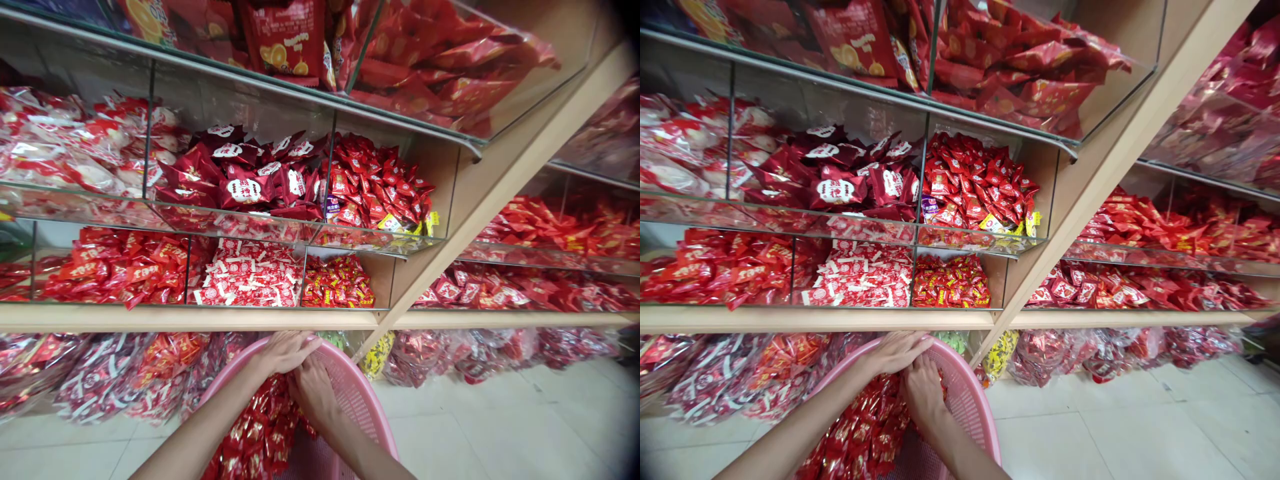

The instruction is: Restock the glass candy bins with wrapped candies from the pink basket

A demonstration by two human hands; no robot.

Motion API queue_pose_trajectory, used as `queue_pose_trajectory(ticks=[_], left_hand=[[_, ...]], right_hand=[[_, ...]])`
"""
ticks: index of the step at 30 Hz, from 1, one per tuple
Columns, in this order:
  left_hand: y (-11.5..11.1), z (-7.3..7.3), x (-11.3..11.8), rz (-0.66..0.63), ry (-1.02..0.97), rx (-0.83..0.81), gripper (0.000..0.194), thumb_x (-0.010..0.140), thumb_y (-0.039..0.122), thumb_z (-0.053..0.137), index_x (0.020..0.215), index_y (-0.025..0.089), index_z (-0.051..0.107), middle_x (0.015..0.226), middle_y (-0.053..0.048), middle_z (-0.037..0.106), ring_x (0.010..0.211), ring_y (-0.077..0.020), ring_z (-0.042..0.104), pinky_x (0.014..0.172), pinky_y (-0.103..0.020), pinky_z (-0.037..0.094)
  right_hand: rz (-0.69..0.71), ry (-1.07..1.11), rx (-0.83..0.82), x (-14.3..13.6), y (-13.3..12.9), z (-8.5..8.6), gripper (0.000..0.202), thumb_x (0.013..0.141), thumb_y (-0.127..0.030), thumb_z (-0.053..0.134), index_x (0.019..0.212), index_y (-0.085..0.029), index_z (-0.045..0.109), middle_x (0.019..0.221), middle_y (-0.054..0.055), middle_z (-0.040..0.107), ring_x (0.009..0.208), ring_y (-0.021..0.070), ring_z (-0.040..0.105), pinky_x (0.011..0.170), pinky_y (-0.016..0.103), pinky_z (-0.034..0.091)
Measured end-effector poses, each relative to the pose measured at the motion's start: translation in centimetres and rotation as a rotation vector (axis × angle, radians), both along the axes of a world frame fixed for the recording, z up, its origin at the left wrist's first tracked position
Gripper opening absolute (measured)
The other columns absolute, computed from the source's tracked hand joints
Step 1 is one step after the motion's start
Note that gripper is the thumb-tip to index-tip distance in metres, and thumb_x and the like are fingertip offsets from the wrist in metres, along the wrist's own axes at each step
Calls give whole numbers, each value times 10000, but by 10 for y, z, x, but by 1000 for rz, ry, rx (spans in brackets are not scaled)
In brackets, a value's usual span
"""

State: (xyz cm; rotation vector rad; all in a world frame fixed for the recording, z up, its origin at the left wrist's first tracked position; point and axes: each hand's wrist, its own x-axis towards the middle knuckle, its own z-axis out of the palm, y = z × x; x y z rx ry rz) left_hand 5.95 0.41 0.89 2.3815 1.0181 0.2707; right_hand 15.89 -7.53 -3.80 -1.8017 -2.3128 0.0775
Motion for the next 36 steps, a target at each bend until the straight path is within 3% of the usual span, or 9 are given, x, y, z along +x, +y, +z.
queue_pose_trajectory(ticks=[8, 13, 18, 20, 23, 26, 29, 32, 36], left_hand=[[1, 0, 0, -2, 6, 5, 613, 834, 636, 158, 1113, 252, 547, 1161, -30, 605, 1080, -224, 530, 918, -307, 348], [1, 0, 0, -3, 9, 22, 614, 838, 631, 152, 1109, 251, 552, 1163, -33, 603, 1071, -226, 534, 911, -315, 356], [0, -2, -1, 6, 0, 13, 606, 844, 620, 147, 1158, 268, 526, 1174, -40, 598, 1075, -236, 533, 901, -335, 362], [0, -1, -1, 18, 0, 8, 609, 842, 622, 147, 1146, 265, 535, 1155, -40, 608, 1065, -237, 539, 900, -335, 364], [0, 1, -1, 8, -19, 19, 603, 848, 615, 144, 1143, 268, 539, 1165, -24, 604, 1071, -227, 534, 912, -324, 359], [-1, 4, -1, -2, -47, 29, 579, 853, 606, 157, 1213, 291, 483, 1214, -3, 577, 1102, -216, 515, 943, -322, 342], [-2, 7, -1, 9, -46, 36, 573, 856, 602, 162, 1222, 291, 474, 1226, -4, 569, 1114, -222, 511, 954, -333, 337], [-3, 8, -1, 2, -44, 41, 576, 860, 595, 155, 1231, 287, 469, 1250, -7, 551, 1130, -222, 500, 961, -335, 337], [-3, 8, -1, 0, -29, 26, 585, 861, 595, 139, 1236, 293, 471, 1233, -6, 564, 1122, -224, 507, 965, -342, 337]], right_hand=[[-38, -35, 21, -1, 18, -15, 421, 809, -106, 454, 1228, -98, 496, 1185, 226, 540, 1108, 299, 491, 906, 481, 382], [-57, -56, -15, -3, 14, -2, 415, 806, -112, 468, 1219, -114, 507, 1193, 221, 537, 1115, 301, 490, 918, 484, 379], [66, 63, -104, 19, -13, 52, 386, 776, -244, 547, 1159, -206, 552, 1281, 126, 476, 1147, 245, 468, 900, 351, 420], [135, 72, -323, 42, -17, 86, 189, 739, -314, 584, 877, -221, 674, 1097, 77, 598, 941, 208, 582, 773, 286, 468], [172, 167, -639, 81, 1, 135, 233, 778, -337, 508, 674, -197, 663, 660, -4, 634, 577, 127, 564, 517, 215, 416], [70, 323, -376, 110, 39, 166, 331, 805, -395, 455, 634, -160, 613, 573, -14, 581, 549, 113, 525, 515, 207, 367], [-231, 275, -21, 113, 74, 172, 321, 783, -464, 480, 700, -168, 574, 659, 18, 607, 619, 135, 540, 569, 229, 360], [-400, 157, -4, 97, 91, 163, 432, 698, -570, 543, 845, -164, 546, 792, 82, 628, 741, 195, 568, 605, 263, 367], [-426, 58, -37, 83, 96, 151, 521, 635, -591, 596, 909, -155, 511, 824, 110, 619, 825, 240, 559, 642, 294, 368]])
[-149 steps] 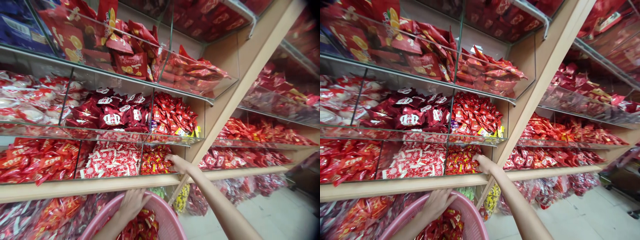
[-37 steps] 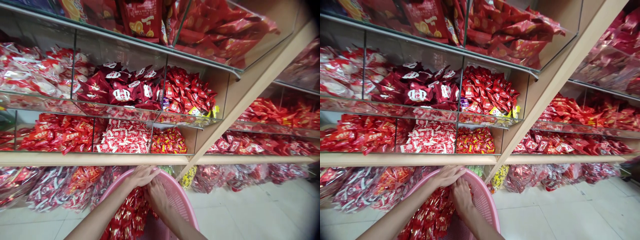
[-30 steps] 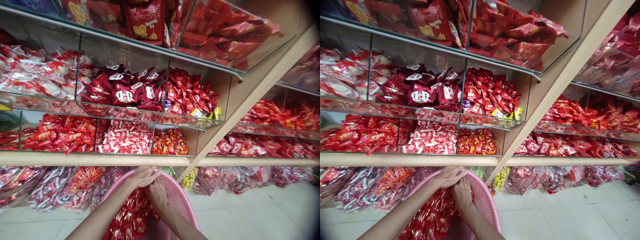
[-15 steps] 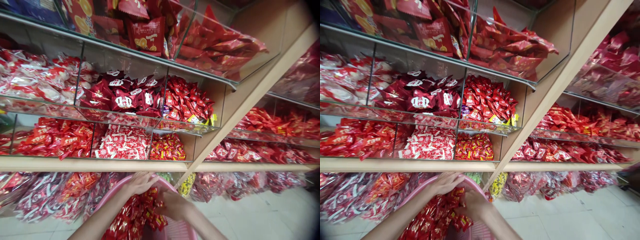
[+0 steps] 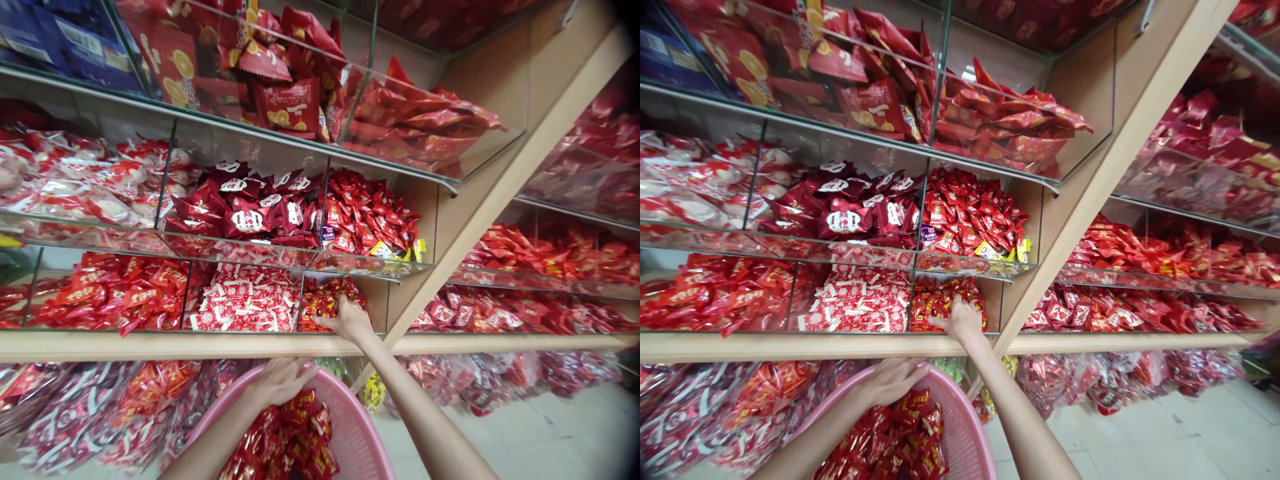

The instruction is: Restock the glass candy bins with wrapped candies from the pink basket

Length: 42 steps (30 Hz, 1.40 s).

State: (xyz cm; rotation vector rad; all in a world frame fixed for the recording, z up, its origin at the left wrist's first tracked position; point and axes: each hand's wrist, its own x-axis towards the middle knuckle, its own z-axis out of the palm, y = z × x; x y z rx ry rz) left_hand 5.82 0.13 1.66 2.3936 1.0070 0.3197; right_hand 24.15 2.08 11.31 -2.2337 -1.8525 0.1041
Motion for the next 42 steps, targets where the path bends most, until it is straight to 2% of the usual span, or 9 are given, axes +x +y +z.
queue_pose_trajectory(ticks=[5, 12, 17, 22, 25, 29, 32, 37, 42], left_hand=[[1, -2, 0, 12, 21, 9, 603, 858, 599, 128, 1181, 272, 517, 1216, -34, 575, 1104, -248, 520, 930, -363, 367], [-1, 0, 0, 17, 6, 6, 599, 858, 598, 135, 1204, 265, 492, 1238, -32, 559, 1126, -240, 502, 952, -349, 344], [0, 0, 0, 21, 19, -5, 608, 854, 604, 134, 1187, 253, 502, 1236, -41, 559, 1110, -239, 512, 941, -343, 346], [-1, -2, 0, 26, 19, -3, 607, 854, 604, 130, 1172, 249, 507, 1230, -45, 561, 1105, -243, 514, 931, -348, 347], [0, -3, 0, 22, 19, 3, 607, 854, 603, 132, 1190, 249, 494, 1233, -44, 559, 1115, -242, 506, 938, -345, 341], [0, -4, 1, 27, 31, 12, 614, 854, 604, 129, 1218, 251, 476, 1257, -51, 539, 1138, -248, 488, 946, -357, 335], [1, -5, 1, 31, 43, 8, 626, 854, 605, 120, 1191, 242, 501, 1229, -60, 560, 1110, -253, 509, 924, -361, 355], [1, -7, 1, 31, 37, 20, 619, 853, 606, 120, 1177, 248, 507, 1206, -57, 576, 1085, -256, 526, 915, -372, 365], [1, -7, 0, 20, 22, 17, 605, 854, 607, 134, 1224, 272, 475, 1241, -43, 552, 1119, -247, 506, 938, -365, 354]], right_hand=[[121, 230, 37, 15, 4, -5, 338, 652, -471, 626, 765, -178, 502, 634, -19, 533, 570, 114, 461, 522, 222, 304], [212, 580, 74, 30, 1, -3, 387, 625, -526, 613, 576, -165, 484, 501, -78, 321, 514, 74, 288, 493, 215, 236], [248, 857, 23, 33, -1, 0, 420, 589, -556, 641, 574, -152, 531, 507, -64, 395, 500, 68, 303, 492, 223, 251], [180, 952, -25, 43, -1, 12, 437, 577, -577, 647, 567, -169, 492, 485, -53, 454, 461, 69, 369, 454, 212, 268], [156, 919, -37, 48, 4, 14, 435, 594, -588, 627, 598, -177, 483, 452, -55, 463, 424, 72, 381, 425, 207, 258], [159, 766, -22, 47, 13, 3, 392, 569, -524, 669, 633, -175, 503, 454, -55, 466, 436, 87, 416, 435, 216, 298], [134, 520, 105, 42, 16, -5, 341, 573, -459, 685, 659, -181, 507, 519, -41, 504, 500, 105, 453, 482, 227, 331], [93, 212, 271, 35, 8, -4, 282, 720, -451, 579, 784, -181, 527, 750, 47, 594, 687, 167, 544, 602, 259, 378], [-50, -11, 108, 27, -9, 0, 356, 746, -512, 544, 806, -162, 560, 859, 132, 601, 761, 227, 587, 615, 285, 362]])
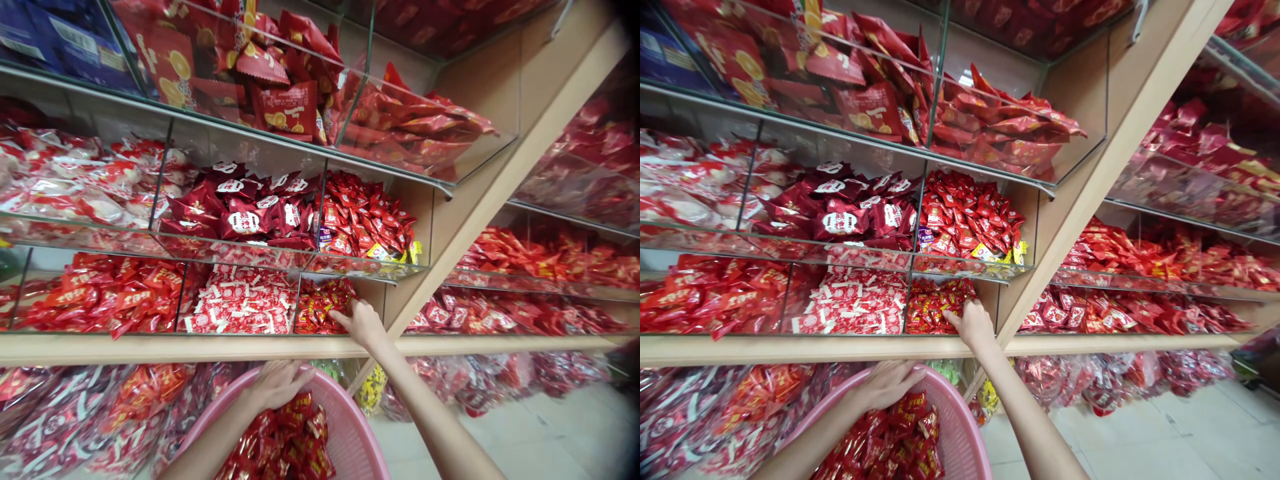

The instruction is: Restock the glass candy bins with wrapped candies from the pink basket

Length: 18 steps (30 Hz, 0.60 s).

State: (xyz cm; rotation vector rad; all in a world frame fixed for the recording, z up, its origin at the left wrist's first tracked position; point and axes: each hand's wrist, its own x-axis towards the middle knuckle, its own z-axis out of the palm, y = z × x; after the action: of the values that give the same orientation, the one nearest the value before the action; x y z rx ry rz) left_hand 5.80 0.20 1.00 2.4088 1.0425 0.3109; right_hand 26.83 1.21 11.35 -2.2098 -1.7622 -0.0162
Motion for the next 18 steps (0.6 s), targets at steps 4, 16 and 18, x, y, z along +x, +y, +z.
queue_pose_trajectory(ticks=[4, 16, 18], left_hand=[[0, 0, 0, -6, 0, 12, 593, 855, 606, 142, 1268, 296, 433, 1254, -35, 545, 1135, -251, 496, 949, -380, 346], [-2, 5, 0, 7, 20, 30, 630, 846, 615, 122, 1211, 254, 486, 1194, -67, 581, 1072, -260, 531, 899, -362, 374], [-2, 5, -1, 8, 18, 25, 629, 846, 615, 121, 1184, 245, 502, 1176, -71, 589, 1062, -261, 537, 892, -360, 377]], right_hand=[[71, 26, -124, -3, -6, -2, 328, 702, -489, 615, 786, -175, 570, 804, 104, 621, 753, 218, 592, 601, 266, 346], [171, 316, -118, 13, 5, -3, 422, 526, -318, 756, 882, -150, 603, 759, 39, 614, 703, 163, 545, 611, 240, 379], [182, 367, -131, 19, 6, -4, 389, 515, -323, 756, 831, -144, 617, 722, 27, 601, 663, 151, 531, 589, 237, 377]])
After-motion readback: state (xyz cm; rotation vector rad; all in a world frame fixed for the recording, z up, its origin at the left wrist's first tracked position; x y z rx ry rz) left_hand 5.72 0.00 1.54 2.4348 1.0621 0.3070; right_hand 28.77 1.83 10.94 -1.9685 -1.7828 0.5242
